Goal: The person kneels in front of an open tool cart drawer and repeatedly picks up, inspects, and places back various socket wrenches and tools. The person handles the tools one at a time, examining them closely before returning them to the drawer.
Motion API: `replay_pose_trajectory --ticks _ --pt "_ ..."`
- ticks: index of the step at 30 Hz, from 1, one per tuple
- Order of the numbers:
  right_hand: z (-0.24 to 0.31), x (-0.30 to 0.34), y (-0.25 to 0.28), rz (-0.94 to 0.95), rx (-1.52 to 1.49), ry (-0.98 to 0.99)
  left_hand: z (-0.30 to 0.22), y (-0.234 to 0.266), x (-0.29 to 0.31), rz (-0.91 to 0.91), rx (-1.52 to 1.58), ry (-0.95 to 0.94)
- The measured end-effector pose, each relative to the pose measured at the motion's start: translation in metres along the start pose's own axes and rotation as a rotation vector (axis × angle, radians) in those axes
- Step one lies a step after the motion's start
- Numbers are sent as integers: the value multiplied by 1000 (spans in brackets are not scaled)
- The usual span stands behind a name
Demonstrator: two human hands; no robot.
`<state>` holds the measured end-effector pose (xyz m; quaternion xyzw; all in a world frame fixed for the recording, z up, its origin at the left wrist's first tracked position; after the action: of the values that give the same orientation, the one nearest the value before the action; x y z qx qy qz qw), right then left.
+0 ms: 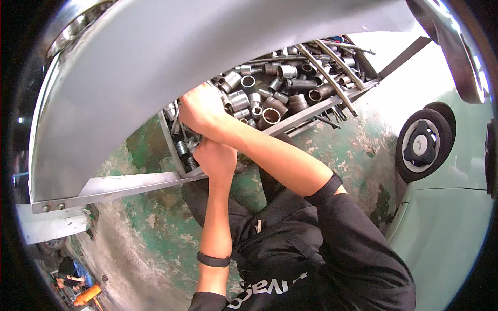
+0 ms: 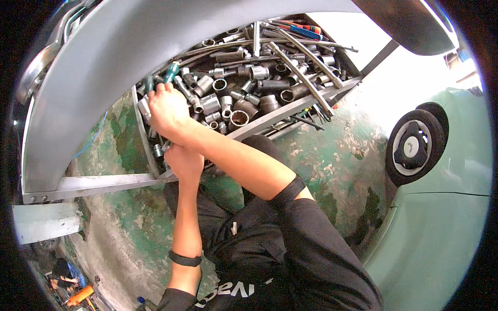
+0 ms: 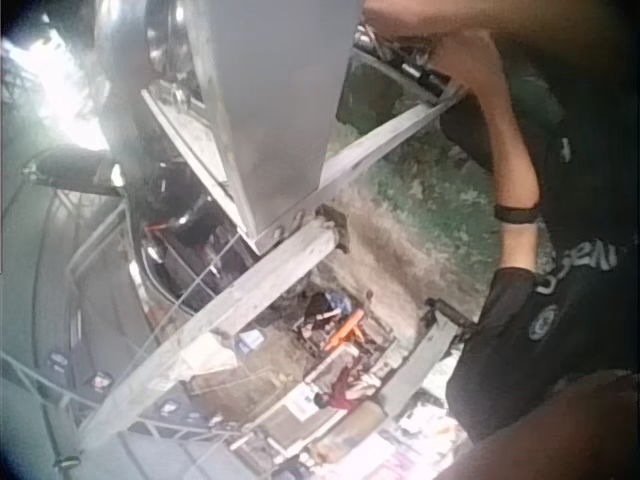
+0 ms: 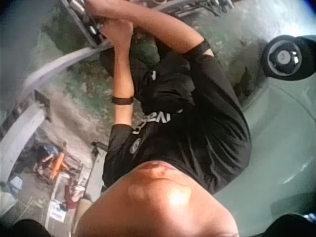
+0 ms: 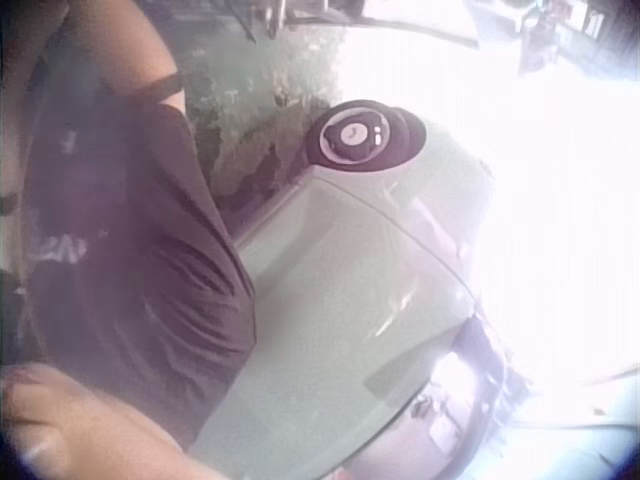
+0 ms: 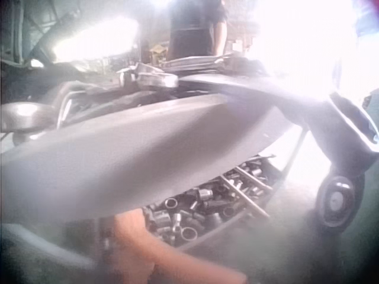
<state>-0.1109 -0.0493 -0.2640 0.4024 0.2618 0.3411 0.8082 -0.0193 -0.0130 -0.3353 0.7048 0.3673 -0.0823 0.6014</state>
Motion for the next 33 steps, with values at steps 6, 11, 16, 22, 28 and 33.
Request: replay_pose_trajectory --ticks 6,11,16,22,28,33 --pt "-32 -3 10 130 120 -20 -8 6 -7 -72 26 25" --pt "-121 -45 38 -4 144 -102 -10 12 -9 -94 141 106" --pt "-186 -49 20 -52 446 74 -10 11 -10 -70 88 120" --pt "-187 -57 12 -18 469 107 -10 11 -9 -102 144 111" --pt "-192 -48 21 14 475 37 -10 10 -8 -93 104 81" --pt "-190 -43 53 -243 214 -32 -9 8 -6 -113 73 70"
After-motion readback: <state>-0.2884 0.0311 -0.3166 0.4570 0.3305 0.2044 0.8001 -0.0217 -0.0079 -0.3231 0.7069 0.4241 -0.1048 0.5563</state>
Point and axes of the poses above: each hand's wrist, its own x-axis away from the middle knuckle, its own y-axis out of the back of the hand, z = x × y, the point moved 5 cm from there along -x, towards the middle knuckle, and after that the axes turned 12 degrees about -y, right-handed, at the moved point
